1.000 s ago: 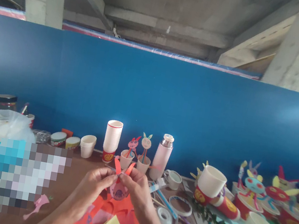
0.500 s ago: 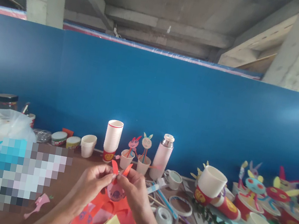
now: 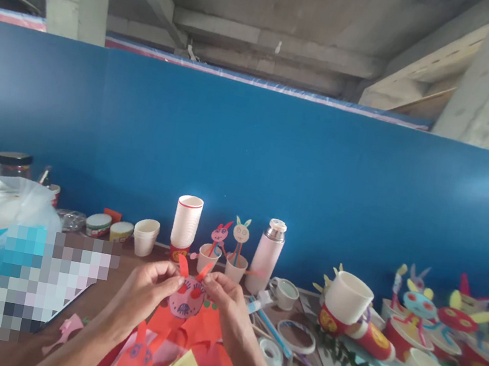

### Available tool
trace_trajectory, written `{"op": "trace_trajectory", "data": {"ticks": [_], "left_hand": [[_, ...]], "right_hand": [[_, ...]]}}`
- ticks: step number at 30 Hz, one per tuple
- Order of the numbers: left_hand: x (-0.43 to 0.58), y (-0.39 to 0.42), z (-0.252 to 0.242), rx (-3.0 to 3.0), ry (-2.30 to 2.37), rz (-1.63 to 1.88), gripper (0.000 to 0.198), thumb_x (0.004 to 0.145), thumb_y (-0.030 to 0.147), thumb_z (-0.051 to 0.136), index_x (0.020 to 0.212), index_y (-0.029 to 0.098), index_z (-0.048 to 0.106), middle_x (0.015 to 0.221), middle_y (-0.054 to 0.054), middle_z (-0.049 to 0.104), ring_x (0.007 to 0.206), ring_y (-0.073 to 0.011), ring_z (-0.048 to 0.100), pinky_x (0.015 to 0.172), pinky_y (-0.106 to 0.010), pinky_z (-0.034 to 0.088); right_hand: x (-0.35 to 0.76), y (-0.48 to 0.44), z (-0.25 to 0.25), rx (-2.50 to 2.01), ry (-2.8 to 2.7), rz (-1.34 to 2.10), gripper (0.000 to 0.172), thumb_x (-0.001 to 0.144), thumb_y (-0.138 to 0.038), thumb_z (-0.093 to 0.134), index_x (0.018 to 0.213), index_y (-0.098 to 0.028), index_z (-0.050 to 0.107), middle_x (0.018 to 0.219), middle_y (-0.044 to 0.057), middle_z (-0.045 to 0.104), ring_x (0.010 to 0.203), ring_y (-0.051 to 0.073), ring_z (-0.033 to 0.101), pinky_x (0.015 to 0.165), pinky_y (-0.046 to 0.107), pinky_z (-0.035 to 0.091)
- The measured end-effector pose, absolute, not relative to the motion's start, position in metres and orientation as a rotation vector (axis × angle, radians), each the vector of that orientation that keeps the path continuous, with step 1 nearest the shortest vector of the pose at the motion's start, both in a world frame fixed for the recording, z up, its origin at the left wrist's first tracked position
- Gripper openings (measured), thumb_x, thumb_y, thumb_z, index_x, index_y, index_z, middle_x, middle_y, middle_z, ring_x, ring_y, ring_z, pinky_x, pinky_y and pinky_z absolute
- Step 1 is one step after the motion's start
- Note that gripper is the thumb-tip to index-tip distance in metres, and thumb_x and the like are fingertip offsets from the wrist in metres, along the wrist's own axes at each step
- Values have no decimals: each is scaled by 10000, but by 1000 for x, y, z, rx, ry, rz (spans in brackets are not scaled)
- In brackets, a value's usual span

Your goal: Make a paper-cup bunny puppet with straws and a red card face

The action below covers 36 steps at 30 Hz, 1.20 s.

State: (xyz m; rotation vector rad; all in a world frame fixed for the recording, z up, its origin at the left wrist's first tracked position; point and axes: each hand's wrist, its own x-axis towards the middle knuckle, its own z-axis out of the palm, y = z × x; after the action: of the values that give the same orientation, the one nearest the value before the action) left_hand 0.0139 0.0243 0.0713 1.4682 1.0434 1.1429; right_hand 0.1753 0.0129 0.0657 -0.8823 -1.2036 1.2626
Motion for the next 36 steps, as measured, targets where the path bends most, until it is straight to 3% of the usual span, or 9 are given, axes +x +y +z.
{"op": "trace_trajectory", "data": {"ticks": [7, 19, 36], "left_hand": [[18, 22, 73, 1471, 993, 1117, 205, 729, 334, 572, 652, 145, 561, 575, 9, 560, 539, -119, 494, 515, -210, 365], [19, 19, 75, 1449, 949, 1091, 226, 730, 359, 579, 687, 138, 600, 621, -4, 578, 571, -123, 501, 545, -218, 384], [20, 18, 77, 1434, 960, 1085, 222, 697, 351, 601, 639, 138, 581, 564, 0, 572, 524, -121, 500, 511, -212, 374]], "right_hand": [[170, 11, 68, -931, -1192, 1239, 261, 629, -387, 650, 608, -144, 557, 537, -28, 525, 490, 82, 427, 508, 203, 341], [169, 12, 65, -970, -1287, 1052, 187, 700, -291, 561, 582, -147, 540, 508, -32, 497, 468, 76, 393, 467, 195, 307], [169, 12, 64, -929, -1230, 1149, 187, 688, -309, 589, 612, -140, 568, 540, -23, 533, 496, 85, 429, 502, 198, 334]]}}
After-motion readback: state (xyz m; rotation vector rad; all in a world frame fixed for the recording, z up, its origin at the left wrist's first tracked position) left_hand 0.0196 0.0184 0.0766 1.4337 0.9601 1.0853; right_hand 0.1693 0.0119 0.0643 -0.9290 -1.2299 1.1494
